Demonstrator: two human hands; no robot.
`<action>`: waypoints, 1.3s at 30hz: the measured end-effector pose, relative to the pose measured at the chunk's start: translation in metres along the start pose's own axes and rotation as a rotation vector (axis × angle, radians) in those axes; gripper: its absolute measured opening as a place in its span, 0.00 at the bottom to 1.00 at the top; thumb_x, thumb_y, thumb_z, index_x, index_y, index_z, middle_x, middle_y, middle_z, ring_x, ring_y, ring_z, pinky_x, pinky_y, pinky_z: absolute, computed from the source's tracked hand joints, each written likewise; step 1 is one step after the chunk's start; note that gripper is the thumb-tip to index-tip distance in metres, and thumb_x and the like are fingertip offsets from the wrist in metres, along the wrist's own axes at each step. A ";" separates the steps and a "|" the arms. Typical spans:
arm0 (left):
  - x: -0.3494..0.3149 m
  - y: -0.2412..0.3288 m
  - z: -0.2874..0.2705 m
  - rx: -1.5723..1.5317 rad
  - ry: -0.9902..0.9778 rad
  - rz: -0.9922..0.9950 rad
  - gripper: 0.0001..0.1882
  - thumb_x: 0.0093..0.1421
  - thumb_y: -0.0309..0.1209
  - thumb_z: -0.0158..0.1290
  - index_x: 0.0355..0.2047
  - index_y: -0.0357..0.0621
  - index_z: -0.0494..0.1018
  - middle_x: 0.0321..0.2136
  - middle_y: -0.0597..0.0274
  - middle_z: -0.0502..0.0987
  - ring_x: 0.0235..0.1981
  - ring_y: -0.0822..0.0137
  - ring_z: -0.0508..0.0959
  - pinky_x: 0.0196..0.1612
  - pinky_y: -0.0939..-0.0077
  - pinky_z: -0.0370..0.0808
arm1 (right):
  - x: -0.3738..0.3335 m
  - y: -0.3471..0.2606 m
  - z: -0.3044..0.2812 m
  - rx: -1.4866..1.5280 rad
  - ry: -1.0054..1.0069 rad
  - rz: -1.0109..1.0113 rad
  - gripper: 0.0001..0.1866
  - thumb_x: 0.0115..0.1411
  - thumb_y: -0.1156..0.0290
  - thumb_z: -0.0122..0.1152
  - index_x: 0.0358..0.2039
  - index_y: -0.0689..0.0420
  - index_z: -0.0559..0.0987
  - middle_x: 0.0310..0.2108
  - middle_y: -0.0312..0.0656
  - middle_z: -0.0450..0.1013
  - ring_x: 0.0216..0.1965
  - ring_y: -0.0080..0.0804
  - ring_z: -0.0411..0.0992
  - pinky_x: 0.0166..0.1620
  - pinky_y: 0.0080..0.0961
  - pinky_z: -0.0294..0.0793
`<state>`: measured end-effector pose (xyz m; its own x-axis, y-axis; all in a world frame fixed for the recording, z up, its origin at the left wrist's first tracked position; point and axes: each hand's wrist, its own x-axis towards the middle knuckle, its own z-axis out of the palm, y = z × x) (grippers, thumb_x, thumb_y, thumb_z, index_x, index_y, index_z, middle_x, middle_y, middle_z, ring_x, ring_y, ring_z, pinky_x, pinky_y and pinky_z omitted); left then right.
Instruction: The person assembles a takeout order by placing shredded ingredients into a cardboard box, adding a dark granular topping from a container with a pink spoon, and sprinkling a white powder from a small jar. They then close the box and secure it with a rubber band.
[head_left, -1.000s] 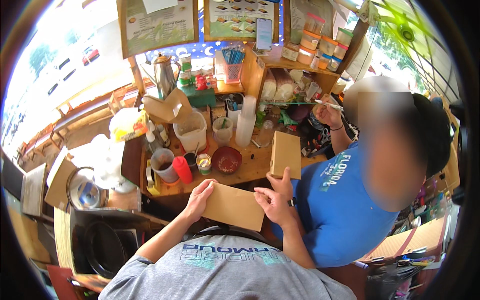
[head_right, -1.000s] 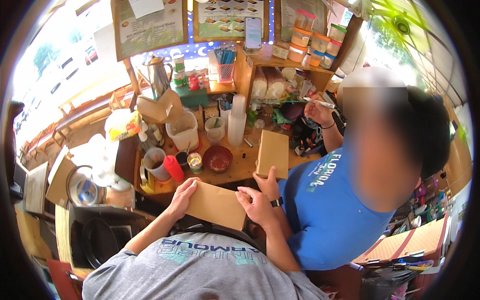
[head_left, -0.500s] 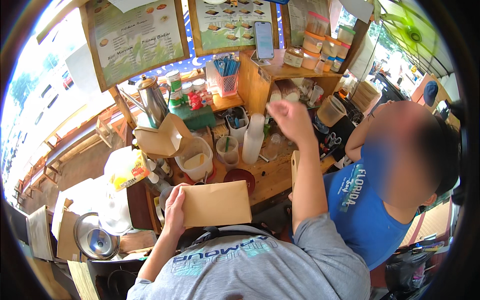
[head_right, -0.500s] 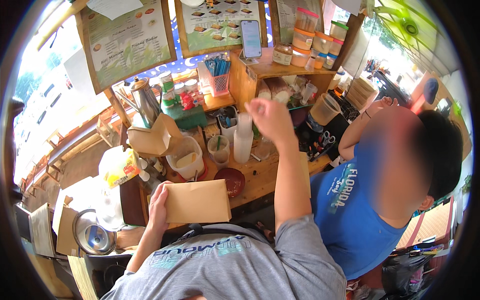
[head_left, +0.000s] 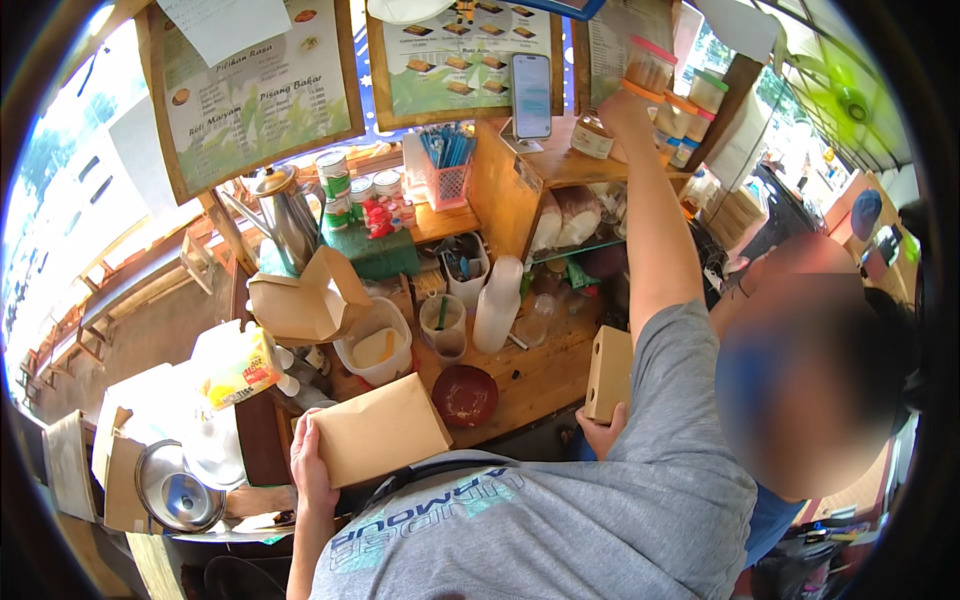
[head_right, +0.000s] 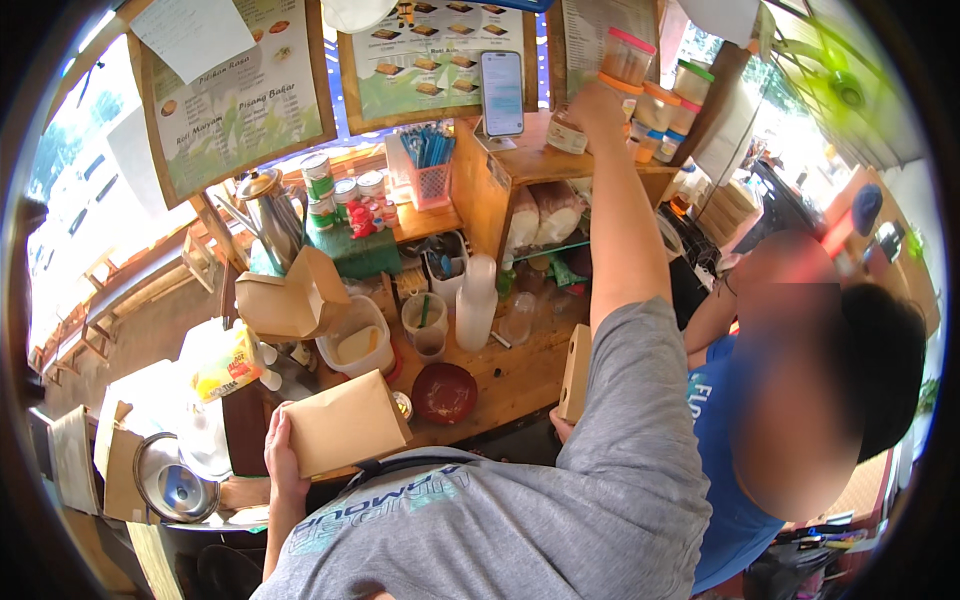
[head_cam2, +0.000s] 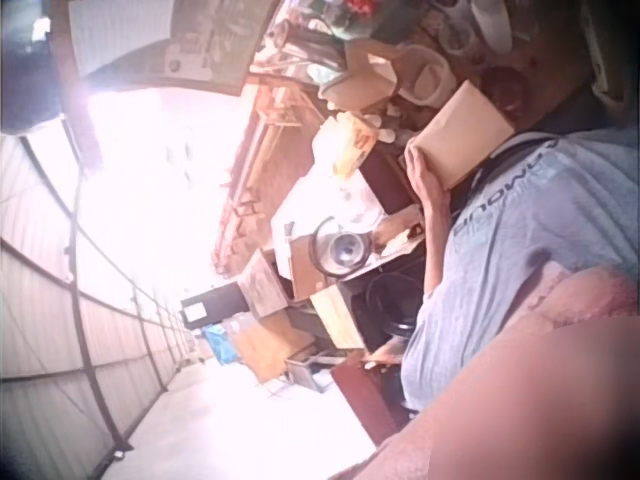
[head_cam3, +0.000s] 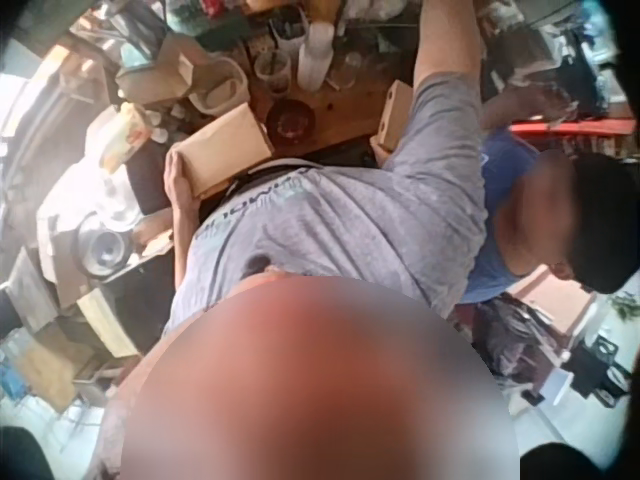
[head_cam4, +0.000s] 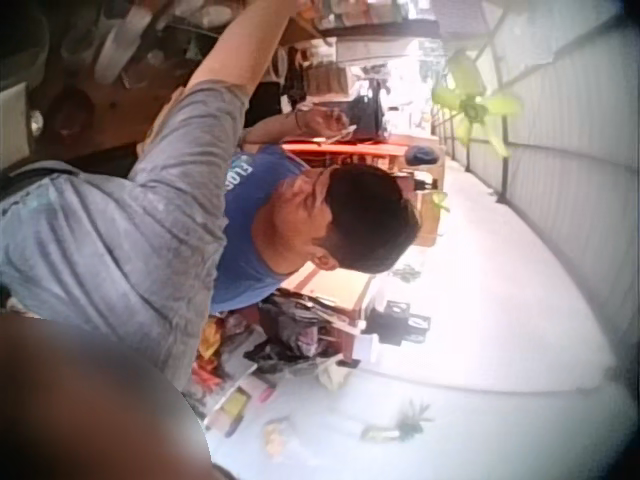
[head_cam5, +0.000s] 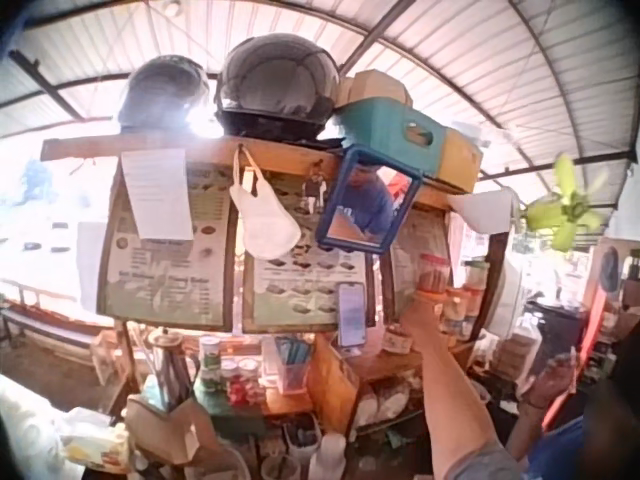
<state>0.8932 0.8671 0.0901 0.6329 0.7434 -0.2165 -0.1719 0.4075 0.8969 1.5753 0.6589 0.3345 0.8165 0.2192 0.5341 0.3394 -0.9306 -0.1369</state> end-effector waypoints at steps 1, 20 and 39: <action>0.001 -0.002 0.002 0.004 0.006 0.000 0.14 0.77 0.36 0.45 0.53 0.44 0.75 0.45 0.65 0.80 0.46 0.72 0.79 0.52 0.75 0.75 | 0.013 0.000 0.004 -0.083 -0.011 0.030 0.15 0.60 0.67 0.61 0.43 0.58 0.87 0.49 0.50 0.83 0.54 0.49 0.81 0.54 0.44 0.80; 0.016 -0.011 0.028 0.013 0.084 -0.022 0.15 0.77 0.37 0.46 0.55 0.44 0.74 0.46 0.66 0.79 0.48 0.73 0.78 0.54 0.75 0.74 | 0.067 -0.002 0.011 -0.218 -0.317 -0.130 0.19 0.52 0.58 0.75 0.33 0.62 0.87 0.34 0.50 0.84 0.36 0.44 0.84 0.40 0.40 0.82; 0.050 -0.023 0.070 0.002 -0.166 -0.060 0.14 0.78 0.38 0.47 0.53 0.44 0.76 0.43 0.67 0.80 0.43 0.74 0.80 0.48 0.76 0.78 | 0.000 0.013 -0.034 0.167 0.085 -0.194 0.15 0.61 0.56 0.62 0.42 0.46 0.90 0.38 0.44 0.86 0.41 0.46 0.85 0.49 0.42 0.84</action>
<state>0.9822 0.8581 0.0861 0.7578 0.6201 -0.2029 -0.1292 0.4474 0.8849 1.5635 0.6368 0.3609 0.6888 0.3571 0.6309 0.5641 -0.8107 -0.1570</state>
